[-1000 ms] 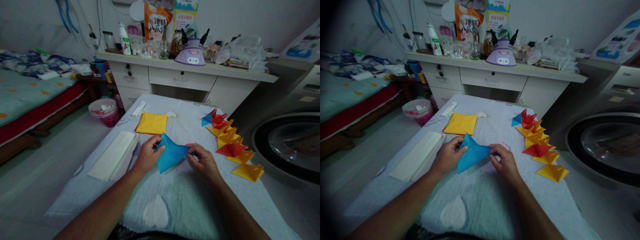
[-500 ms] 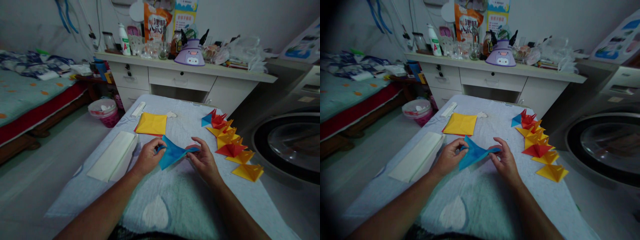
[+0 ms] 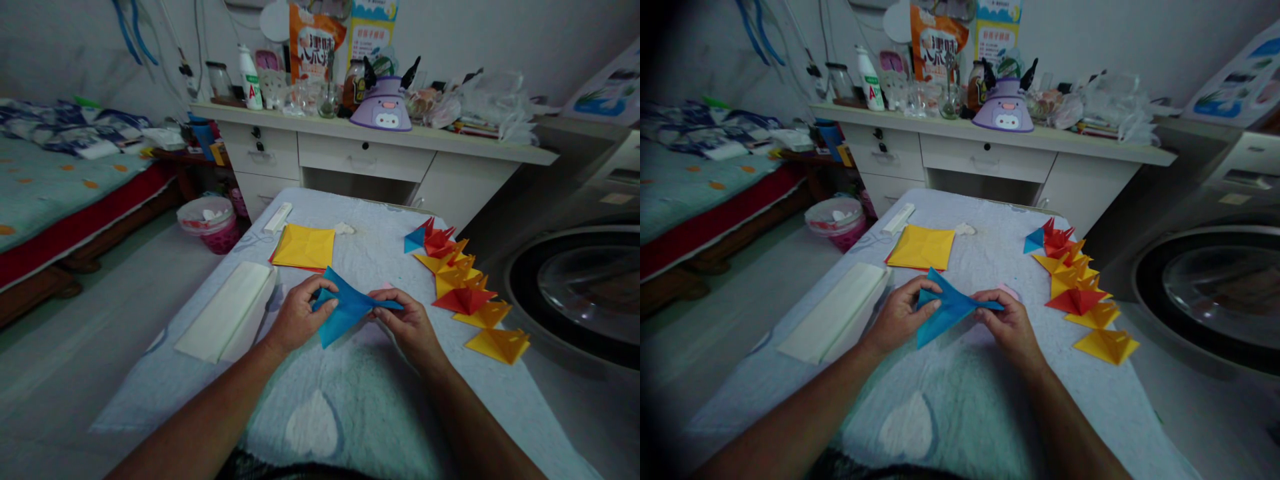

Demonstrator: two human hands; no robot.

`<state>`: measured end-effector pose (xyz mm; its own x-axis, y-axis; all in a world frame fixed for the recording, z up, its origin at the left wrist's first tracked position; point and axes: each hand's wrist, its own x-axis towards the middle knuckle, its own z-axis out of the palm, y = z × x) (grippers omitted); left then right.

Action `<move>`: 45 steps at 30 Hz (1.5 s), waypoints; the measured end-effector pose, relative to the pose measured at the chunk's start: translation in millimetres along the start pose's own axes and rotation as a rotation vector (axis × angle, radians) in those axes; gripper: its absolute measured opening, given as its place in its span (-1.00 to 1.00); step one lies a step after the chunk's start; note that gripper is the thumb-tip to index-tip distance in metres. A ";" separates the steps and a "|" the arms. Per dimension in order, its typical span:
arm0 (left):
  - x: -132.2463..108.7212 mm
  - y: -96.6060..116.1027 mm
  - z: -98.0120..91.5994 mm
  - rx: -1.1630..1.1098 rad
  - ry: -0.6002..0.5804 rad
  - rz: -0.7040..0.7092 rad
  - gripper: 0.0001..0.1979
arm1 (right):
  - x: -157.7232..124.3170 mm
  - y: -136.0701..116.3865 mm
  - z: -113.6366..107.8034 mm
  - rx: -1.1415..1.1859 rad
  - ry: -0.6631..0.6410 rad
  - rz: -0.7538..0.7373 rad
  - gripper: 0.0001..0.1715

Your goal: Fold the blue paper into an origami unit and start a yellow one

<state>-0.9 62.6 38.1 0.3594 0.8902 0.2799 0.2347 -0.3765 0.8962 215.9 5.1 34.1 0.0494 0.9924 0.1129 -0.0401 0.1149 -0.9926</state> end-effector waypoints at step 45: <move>-0.8 -6.6 7.8 -0.057 0.078 -0.109 -0.85 | -7.8 11.6 9.7 -0.281 -0.214 -0.158 -0.43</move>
<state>4.3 62.3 29.3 0.2627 0.9431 0.2037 0.2163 -0.2633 0.9401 205.3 -0.9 22.2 -0.1772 0.9537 0.2429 0.2281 0.2799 -0.9325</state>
